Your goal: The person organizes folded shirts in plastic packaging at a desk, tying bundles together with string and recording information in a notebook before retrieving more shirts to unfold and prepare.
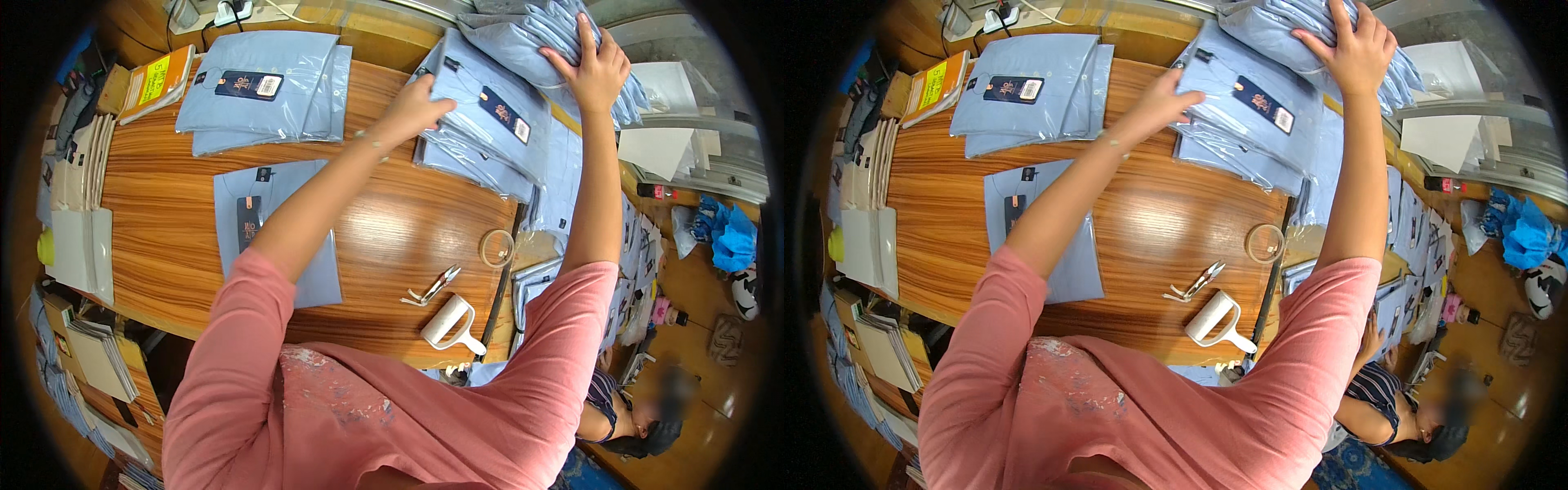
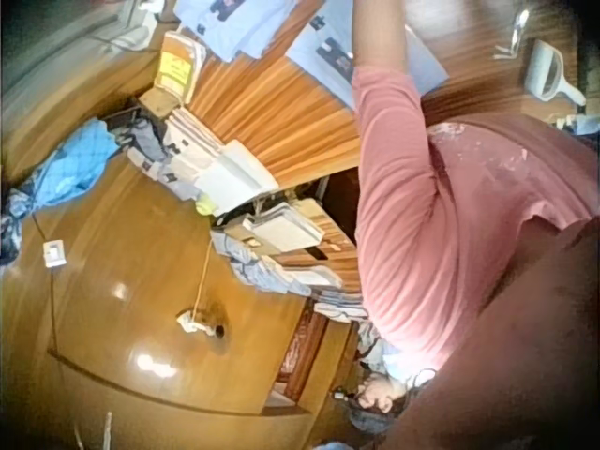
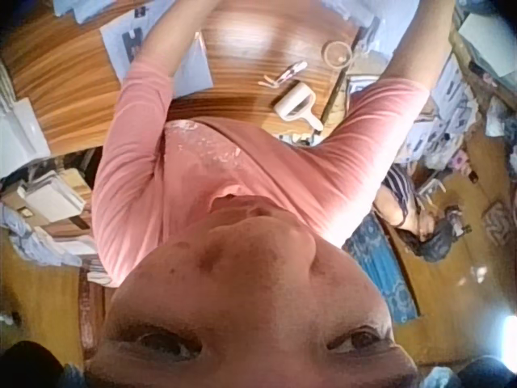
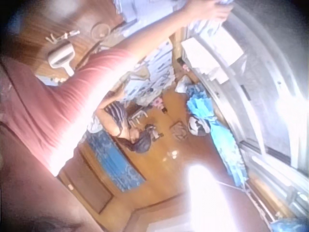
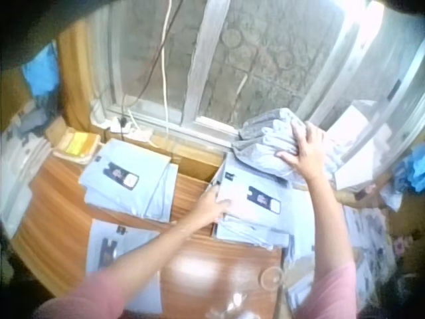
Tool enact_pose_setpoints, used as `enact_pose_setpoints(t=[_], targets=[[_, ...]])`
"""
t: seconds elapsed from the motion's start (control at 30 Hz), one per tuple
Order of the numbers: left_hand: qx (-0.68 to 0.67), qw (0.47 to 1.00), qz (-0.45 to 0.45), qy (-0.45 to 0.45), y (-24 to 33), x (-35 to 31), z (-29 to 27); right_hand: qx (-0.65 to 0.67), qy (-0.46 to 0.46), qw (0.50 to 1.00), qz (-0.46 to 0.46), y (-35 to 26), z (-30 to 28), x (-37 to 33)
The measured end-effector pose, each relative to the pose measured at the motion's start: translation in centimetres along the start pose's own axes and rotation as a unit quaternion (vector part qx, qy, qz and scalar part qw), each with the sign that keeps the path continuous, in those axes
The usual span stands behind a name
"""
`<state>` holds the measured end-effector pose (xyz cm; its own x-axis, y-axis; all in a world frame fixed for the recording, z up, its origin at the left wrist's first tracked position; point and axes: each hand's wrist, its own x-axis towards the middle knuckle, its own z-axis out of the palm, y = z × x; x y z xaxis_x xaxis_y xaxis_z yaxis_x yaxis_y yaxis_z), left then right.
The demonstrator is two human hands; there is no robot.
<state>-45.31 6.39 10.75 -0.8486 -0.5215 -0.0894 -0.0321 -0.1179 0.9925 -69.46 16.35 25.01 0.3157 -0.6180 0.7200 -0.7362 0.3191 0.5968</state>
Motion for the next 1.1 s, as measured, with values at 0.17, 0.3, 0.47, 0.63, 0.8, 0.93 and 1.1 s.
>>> enact_pose_setpoints(t=[0.17, 0.3, 0.47, 0.63, 0.8, 0.93, 1.1], targets=[[-0.408, 0.907, -0.076, 0.07, 0.6, -7.0, -10.3, 0.023, -0.037, 0.999, 0.025, -0.5, -0.5, 0.0], [-0.424, 0.892, 0.028, 0.157, 0.3, -13.7, -23.7, 0.077, -0.1, 0.989, 0.078, -1.0, -1.3, 0.2], [-0.076, 0.95, -0.076, 0.294, -1.2, -18.4, -30.8, 0.072, -0.089, 0.989, 0.09, -0.9, -0.7, 0.3], [0.292, 0.868, 0.083, 0.392, 0.9, -16.3, -24.8, 0.073, -0.106, 0.986, 0.102, -0.4, -0.4, -0.7], [0.074, 0.991, 0.105, 0.042, 3.1, -10.7, -7.1, 0.026, -0.031, 0.999, 0.03, 0.6, 0.6, -0.2], [0.243, 0.967, 0.077, 0.01, -2.0, -3.2, 1.4, -0.002, 0.006, 1.0, -0.009, 0.0, 0.7, 0.4], [0.238, 0.97, 0.045, 0.012, -3.0, 1.7, 1.9, -0.003, 0.002, 1.0, -0.001, 0.0, 0.1, -0.3]])
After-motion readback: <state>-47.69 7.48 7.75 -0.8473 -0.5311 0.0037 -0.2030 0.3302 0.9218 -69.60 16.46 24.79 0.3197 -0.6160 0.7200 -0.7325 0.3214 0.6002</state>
